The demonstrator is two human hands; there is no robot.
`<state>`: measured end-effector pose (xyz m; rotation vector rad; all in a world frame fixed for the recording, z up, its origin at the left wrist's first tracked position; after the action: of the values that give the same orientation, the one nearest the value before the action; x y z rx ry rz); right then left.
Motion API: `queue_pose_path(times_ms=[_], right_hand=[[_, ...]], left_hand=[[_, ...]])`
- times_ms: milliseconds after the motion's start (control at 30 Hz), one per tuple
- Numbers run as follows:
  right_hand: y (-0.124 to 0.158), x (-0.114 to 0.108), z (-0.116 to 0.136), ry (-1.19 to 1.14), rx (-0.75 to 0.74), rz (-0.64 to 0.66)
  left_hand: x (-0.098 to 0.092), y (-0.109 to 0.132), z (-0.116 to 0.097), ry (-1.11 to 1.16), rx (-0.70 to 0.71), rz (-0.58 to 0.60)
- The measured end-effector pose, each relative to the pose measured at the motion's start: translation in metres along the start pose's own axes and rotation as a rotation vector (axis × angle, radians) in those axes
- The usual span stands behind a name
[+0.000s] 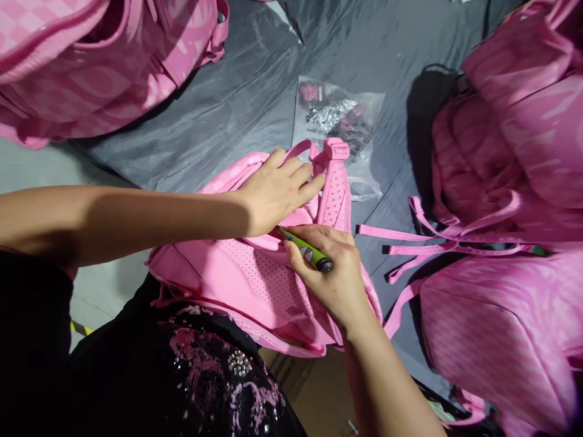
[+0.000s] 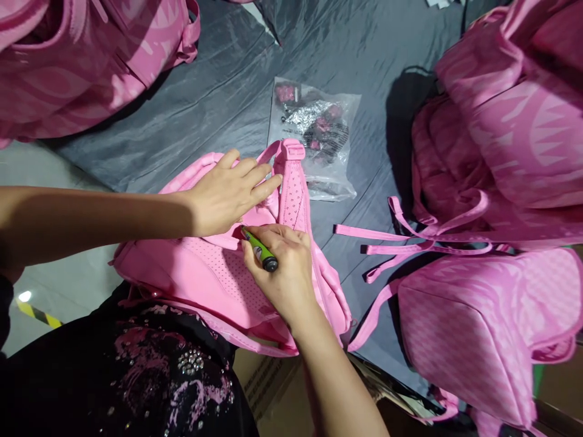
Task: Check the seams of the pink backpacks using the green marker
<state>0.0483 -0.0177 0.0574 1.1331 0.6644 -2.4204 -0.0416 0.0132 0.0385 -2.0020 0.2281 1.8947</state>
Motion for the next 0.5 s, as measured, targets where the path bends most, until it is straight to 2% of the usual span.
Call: queue_pose_path(times_ms=[200, 333, 500], right_hand=[[0.0004, 0.0042, 0.0002, -0.013, 0.037, -0.018], [-0.0008, 0.0014, 0.0014, 0.059, 0.049, -0.035], [0.0001, 0.0007, 0.0009, 0.094, 0.078, 0.008]], left_hand=[[-0.0041, -0.0009, -0.0003, -0.016, -0.001, -0.004], [-0.0019, 0.0006, -0.0012, -0.006, 0.019, 0.02], [0.0006, 0.0005, 0.0024, 0.033, 0.019, 0.028]])
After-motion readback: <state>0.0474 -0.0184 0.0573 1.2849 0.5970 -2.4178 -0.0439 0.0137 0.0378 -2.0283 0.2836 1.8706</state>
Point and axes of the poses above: each hand's wrist, its own y-axis away from the middle knuckle, its own x-axis out of the palm, z = x × y, the point moved 9 cm from there along -y, towards the middle knuckle, and after that the axes turned 13 degrees about -z, right-handed, at the moved point
